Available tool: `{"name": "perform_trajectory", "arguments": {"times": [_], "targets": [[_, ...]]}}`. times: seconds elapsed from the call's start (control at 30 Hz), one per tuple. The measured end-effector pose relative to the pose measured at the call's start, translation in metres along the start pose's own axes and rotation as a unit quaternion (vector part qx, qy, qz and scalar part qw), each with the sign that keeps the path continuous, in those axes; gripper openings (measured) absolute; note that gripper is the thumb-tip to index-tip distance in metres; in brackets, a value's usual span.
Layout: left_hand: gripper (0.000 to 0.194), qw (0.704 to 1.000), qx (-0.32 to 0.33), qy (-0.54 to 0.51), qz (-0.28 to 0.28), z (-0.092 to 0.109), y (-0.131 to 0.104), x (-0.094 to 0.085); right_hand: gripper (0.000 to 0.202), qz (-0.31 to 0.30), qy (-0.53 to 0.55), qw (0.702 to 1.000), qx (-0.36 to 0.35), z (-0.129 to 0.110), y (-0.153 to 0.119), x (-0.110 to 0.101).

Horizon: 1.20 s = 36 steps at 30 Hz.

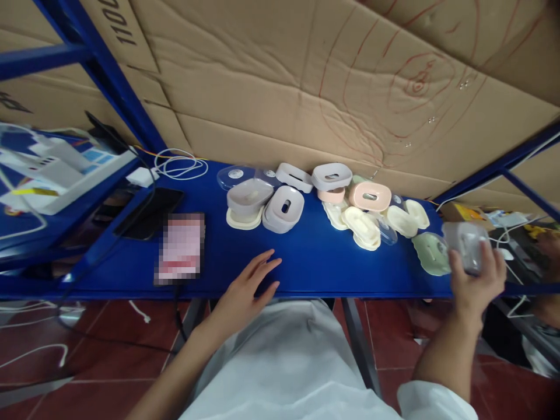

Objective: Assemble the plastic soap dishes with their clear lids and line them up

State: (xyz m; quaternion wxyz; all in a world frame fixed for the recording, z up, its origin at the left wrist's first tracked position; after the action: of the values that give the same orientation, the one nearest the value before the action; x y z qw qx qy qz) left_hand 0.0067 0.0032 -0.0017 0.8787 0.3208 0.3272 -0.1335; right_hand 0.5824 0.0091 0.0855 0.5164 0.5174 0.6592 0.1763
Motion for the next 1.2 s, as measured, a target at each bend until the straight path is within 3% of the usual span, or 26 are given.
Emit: {"name": "perform_trajectory", "arguments": {"times": [0.07, 0.17, 0.43, 0.53, 0.63, 0.7, 0.73, 0.8, 0.87, 0.9, 0.97, 1.03, 1.1, 1.2], "targets": [[0.04, 1.0, 0.005, 0.002, 0.006, 0.0, 0.0, 0.0, 0.107, 0.015, -0.037, 0.998, 0.052, 0.061, 0.015, 0.008], [0.035, 1.0, 0.004, 0.005, 0.012, 0.0, 0.002, 0.0, 0.095, -0.001, -0.032, 0.997, 0.065, 0.101, 0.015, 0.021], [0.031, 1.0, 0.007, 0.022, 0.008, 0.002, 0.004, 0.0, 0.08, -0.105, -0.037, 0.991, 0.071, 0.102, 0.014, 0.058], [0.031, 0.999, 0.01, 0.031, 0.01, 0.001, 0.002, 0.001, 0.074, -0.101, -0.035, 0.991, 0.078, 0.093, 0.014, 0.059], [0.031, 0.999, 0.008, 0.04, 0.011, -0.001, 0.001, 0.003, 0.068, -0.064, -0.017, 0.997, 0.024, 0.04, 0.003, 0.047], [0.032, 0.999, 0.006, 0.049, 0.011, -0.001, 0.001, 0.004, 0.058, -0.101, 0.039, 0.99, -0.088, -0.03, -0.019, 0.04], [0.032, 0.998, 0.006, 0.054, 0.011, 0.0, 0.001, 0.005, 0.05, -0.155, 0.071, 0.975, -0.144, -0.071, -0.035, 0.04], [0.033, 0.998, 0.006, 0.062, 0.009, 0.0, 0.001, 0.006, 0.038, -0.28, 0.134, 0.91, -0.276, -0.159, -0.078, 0.042], [0.034, 0.998, 0.007, 0.067, 0.007, 0.002, 0.002, 0.006, 0.047, -0.367, 0.157, 0.841, -0.365, -0.238, -0.119, 0.049], [0.035, 0.998, 0.008, 0.068, 0.009, 0.003, 0.002, 0.006, 0.053, -0.397, 0.155, 0.813, -0.397, -0.271, -0.136, 0.057], [0.038, 0.997, 0.008, 0.069, 0.018, 0.004, 0.002, 0.003, 0.06, -0.406, 0.161, 0.791, -0.429, -0.322, -0.156, 0.076], [0.042, 0.997, 0.013, 0.071, 0.035, 0.006, 0.002, 0.0, 0.053, -0.414, 0.168, 0.775, -0.446, -0.354, -0.166, 0.096], [0.049, 0.995, 0.019, 0.076, 0.055, 0.007, 0.001, -0.002, 0.041, -0.418, 0.186, 0.765, -0.454, -0.369, -0.172, 0.105], [0.063, 0.985, 0.043, 0.122, 0.11, 0.009, -0.002, -0.006, 0.035, -0.391, 0.229, 0.751, -0.481, -0.368, -0.185, 0.085]]}}
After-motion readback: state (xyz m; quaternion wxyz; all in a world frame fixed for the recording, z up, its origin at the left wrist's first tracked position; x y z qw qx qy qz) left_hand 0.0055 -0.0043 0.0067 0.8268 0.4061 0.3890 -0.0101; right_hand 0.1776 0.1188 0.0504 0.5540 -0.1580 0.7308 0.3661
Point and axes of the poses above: each hand's wrist, its own y-axis towards the middle knuckle, its own x-axis out of the palm, z = x × y, the point moved 6 cm from there along y, towards the middle knuckle, and after that the axes turned 15 degrees about x, right-handed, at the moved point
